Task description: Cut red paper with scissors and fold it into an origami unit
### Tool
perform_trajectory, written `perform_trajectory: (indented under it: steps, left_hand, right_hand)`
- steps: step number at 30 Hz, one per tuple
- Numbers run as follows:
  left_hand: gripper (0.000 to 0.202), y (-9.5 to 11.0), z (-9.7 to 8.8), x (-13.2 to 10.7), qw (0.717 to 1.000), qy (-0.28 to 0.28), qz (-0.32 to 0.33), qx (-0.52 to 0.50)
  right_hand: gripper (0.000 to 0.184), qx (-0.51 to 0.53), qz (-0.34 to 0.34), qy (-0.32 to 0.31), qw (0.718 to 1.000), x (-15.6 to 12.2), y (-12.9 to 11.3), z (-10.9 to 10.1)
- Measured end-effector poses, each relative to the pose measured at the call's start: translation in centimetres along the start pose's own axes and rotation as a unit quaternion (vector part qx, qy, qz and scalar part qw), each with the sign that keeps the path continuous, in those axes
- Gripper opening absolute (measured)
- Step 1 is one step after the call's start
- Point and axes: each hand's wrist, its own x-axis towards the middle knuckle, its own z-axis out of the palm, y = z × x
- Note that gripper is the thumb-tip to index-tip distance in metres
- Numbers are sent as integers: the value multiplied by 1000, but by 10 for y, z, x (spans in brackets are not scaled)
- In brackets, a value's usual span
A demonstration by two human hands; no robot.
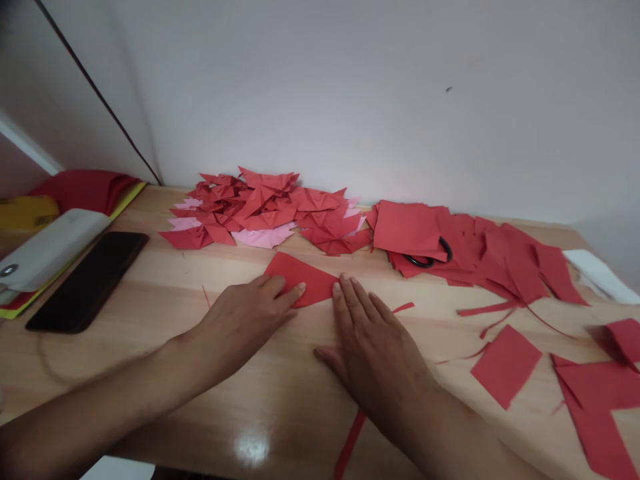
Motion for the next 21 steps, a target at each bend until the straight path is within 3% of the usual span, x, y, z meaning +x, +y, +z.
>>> perform_trajectory:
  steps: [4, 7, 9, 13, 21]
  left_hand:
    - [30, 3, 4, 5, 995, 89, 26, 46]
    - [43, 7, 15, 8, 984, 141, 98, 43]
    - [52, 10, 23, 7, 981, 132, 136, 38]
    - [56, 16, 28, 1, 989, 91, 110, 48]
    - [42, 24, 10, -11, 989, 62, 73, 112]
  right_hand:
    - [68, -4, -4, 4, 1000, 1, 0, 0]
    - [67, -6, -4, 10, 1000, 2, -1, 1]
    - [71, -5, 1, 10, 1000, 2, -2, 1]
    - [75, -13, 3, 7, 1000, 3, -1, 1]
    - [68, -23, -11, 12, 1000, 3, -1, -1]
